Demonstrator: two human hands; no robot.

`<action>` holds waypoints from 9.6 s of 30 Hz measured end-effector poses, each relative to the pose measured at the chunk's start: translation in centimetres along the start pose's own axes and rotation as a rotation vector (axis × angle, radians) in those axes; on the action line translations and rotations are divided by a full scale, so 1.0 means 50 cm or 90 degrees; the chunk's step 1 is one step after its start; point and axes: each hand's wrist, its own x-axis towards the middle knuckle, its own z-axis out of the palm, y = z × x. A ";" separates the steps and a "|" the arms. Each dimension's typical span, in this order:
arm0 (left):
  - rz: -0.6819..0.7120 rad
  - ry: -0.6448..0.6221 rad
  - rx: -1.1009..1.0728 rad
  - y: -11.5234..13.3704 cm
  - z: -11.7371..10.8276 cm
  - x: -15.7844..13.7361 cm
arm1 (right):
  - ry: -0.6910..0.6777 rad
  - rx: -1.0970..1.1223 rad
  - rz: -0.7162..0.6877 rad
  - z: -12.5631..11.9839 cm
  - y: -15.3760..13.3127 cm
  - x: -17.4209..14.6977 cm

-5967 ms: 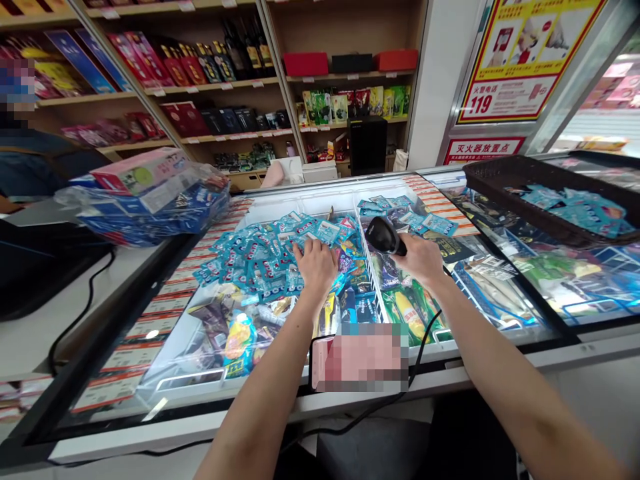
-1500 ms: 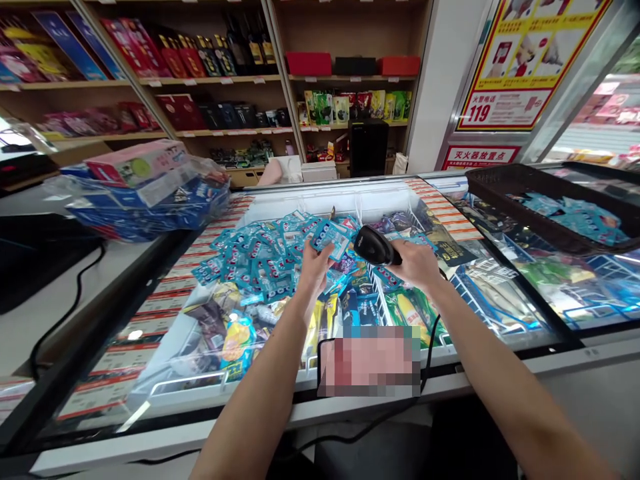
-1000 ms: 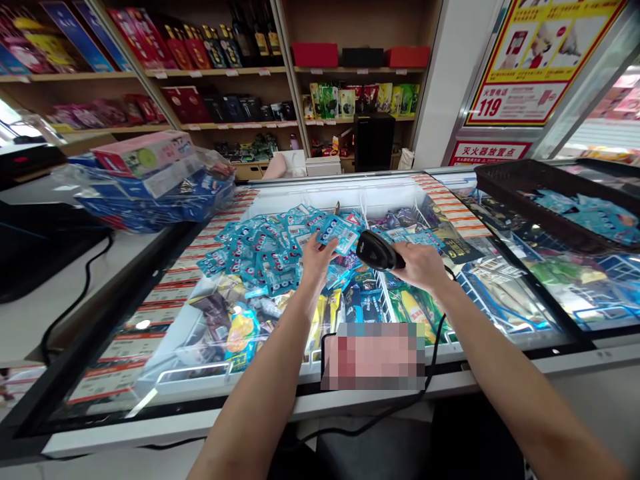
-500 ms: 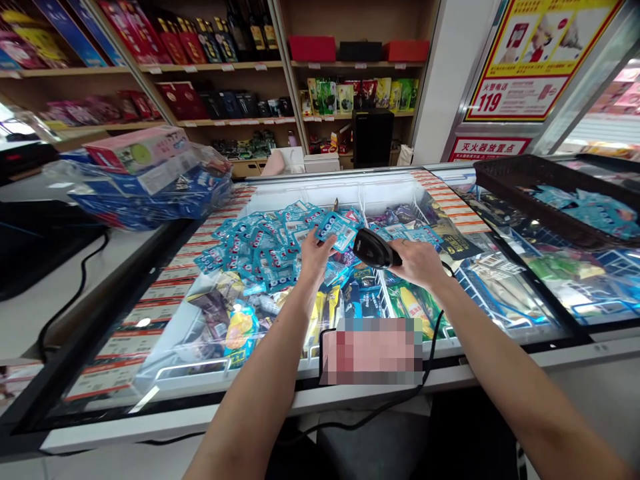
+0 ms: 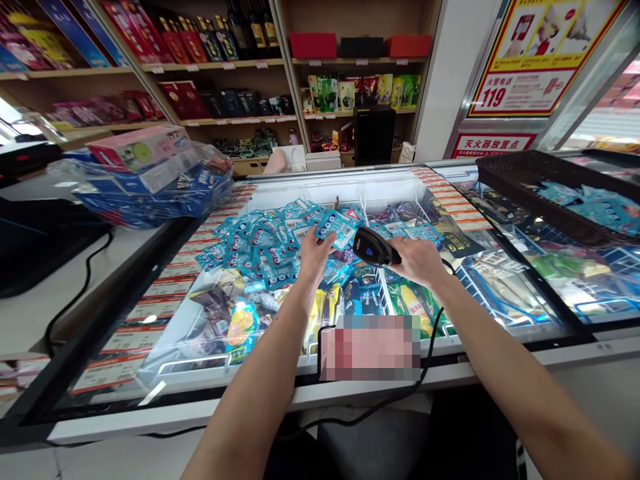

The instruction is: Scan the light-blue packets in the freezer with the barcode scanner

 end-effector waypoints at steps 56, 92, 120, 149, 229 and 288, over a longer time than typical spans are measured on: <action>0.445 -0.204 0.656 -0.005 0.022 -0.014 | 0.049 -0.035 0.326 -0.024 0.076 -0.003; 0.199 -0.072 0.273 -0.006 0.097 0.029 | -0.021 -0.015 0.295 -0.027 0.053 0.000; 0.159 -0.024 0.142 -0.037 0.040 0.023 | -0.040 -0.013 0.128 -0.009 0.037 -0.004; 0.169 -0.011 0.181 -0.032 0.039 0.011 | -0.051 -0.010 0.124 -0.011 0.037 -0.005; 0.311 0.007 0.326 -0.031 0.036 0.015 | -0.039 -0.006 0.122 0.003 0.043 -0.008; 0.520 -0.211 0.741 -0.025 0.057 -0.014 | 0.012 -0.034 0.272 -0.008 0.068 -0.007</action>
